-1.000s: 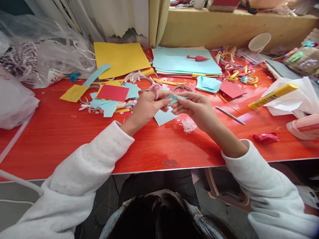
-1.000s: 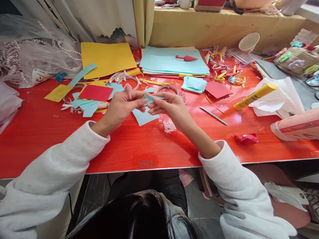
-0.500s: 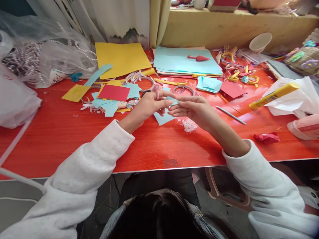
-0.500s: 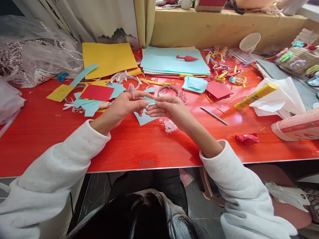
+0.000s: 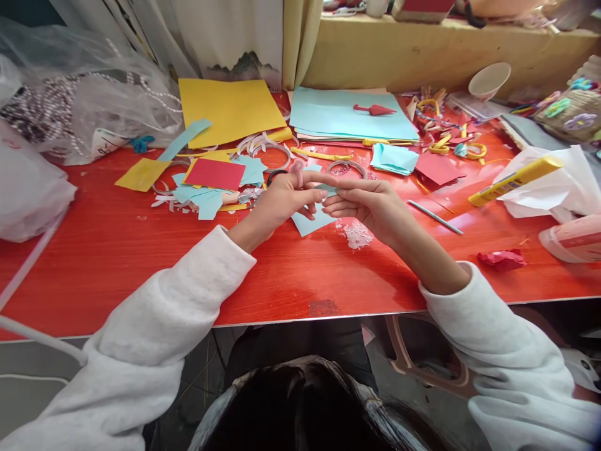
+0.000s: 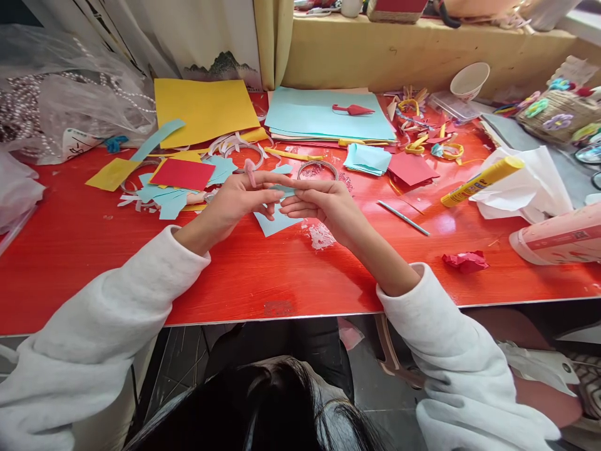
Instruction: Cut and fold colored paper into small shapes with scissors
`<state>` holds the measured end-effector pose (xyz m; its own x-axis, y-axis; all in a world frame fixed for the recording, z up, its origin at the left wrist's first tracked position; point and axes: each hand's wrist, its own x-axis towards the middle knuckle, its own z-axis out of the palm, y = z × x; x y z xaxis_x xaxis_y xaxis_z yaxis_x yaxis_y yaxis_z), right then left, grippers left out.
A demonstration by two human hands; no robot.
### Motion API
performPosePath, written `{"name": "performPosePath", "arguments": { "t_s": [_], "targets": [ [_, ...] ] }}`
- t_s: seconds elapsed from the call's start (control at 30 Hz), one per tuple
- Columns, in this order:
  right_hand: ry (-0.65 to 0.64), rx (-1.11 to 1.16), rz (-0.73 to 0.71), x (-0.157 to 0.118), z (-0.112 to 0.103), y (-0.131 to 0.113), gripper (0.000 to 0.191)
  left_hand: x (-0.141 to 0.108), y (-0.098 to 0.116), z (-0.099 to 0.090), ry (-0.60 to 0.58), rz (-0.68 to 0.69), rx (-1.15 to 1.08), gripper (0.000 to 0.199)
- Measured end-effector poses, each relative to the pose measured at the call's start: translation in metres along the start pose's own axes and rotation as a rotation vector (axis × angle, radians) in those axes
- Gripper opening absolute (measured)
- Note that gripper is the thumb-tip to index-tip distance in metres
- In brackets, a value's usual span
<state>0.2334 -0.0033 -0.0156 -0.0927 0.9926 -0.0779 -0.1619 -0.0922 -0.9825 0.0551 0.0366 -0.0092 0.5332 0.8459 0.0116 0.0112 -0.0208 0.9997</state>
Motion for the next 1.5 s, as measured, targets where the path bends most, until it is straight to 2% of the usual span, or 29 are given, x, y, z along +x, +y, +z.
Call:
{"name": "performPosePath", "arguments": {
  "t_s": [0.13, 0.23, 0.33, 0.57, 0.77, 1.03, 1.13, 1.3, 1.4, 1.5],
  "targets": [
    [0.009, -0.028, -0.001, 0.001, 0.001, 0.003, 0.016, 0.0, -0.003, 0.007, 0.023, 0.003, 0.021, 0.03],
    [0.002, -0.039, 0.007, 0.002, 0.002, 0.004, 0.012, 0.0, -0.006, 0.007, 0.05, -0.035, -0.008, 0.025],
    [-0.003, -0.042, 0.004, 0.001, 0.004, 0.004, 0.008, 0.0, -0.008, 0.005, 0.07, -0.067, -0.066, 0.019],
    [-0.001, -0.009, -0.018, 0.001, 0.003, 0.003, 0.009, 0.0, -0.011, 0.002, 0.073, -0.103, -0.229, 0.02],
    [0.047, -0.043, -0.026, 0.001, 0.002, 0.003, 0.01, -0.002, -0.002, 0.004, 0.024, -0.036, -0.042, 0.025],
    [-0.011, -0.006, 0.052, 0.0, 0.001, -0.002, 0.01, 0.002, -0.011, 0.004, 0.107, 0.069, 0.058, 0.02],
    [-0.01, 0.035, 0.1, 0.001, 0.0, -0.004, 0.009, 0.002, -0.01, 0.003, 0.107, 0.052, 0.08, 0.024],
    [-0.037, 0.077, 0.126, 0.0, -0.002, -0.004, 0.009, -0.001, -0.002, 0.003, 0.041, -0.015, 0.107, 0.024],
    [-0.046, 0.049, 0.125, -0.001, -0.004, -0.006, 0.009, -0.002, 0.0, 0.003, 0.029, 0.017, 0.106, 0.021],
    [-0.047, 0.015, 0.102, 0.0, -0.006, -0.009, 0.011, -0.002, -0.001, 0.004, 0.068, 0.076, 0.111, 0.018]
  ]
}}
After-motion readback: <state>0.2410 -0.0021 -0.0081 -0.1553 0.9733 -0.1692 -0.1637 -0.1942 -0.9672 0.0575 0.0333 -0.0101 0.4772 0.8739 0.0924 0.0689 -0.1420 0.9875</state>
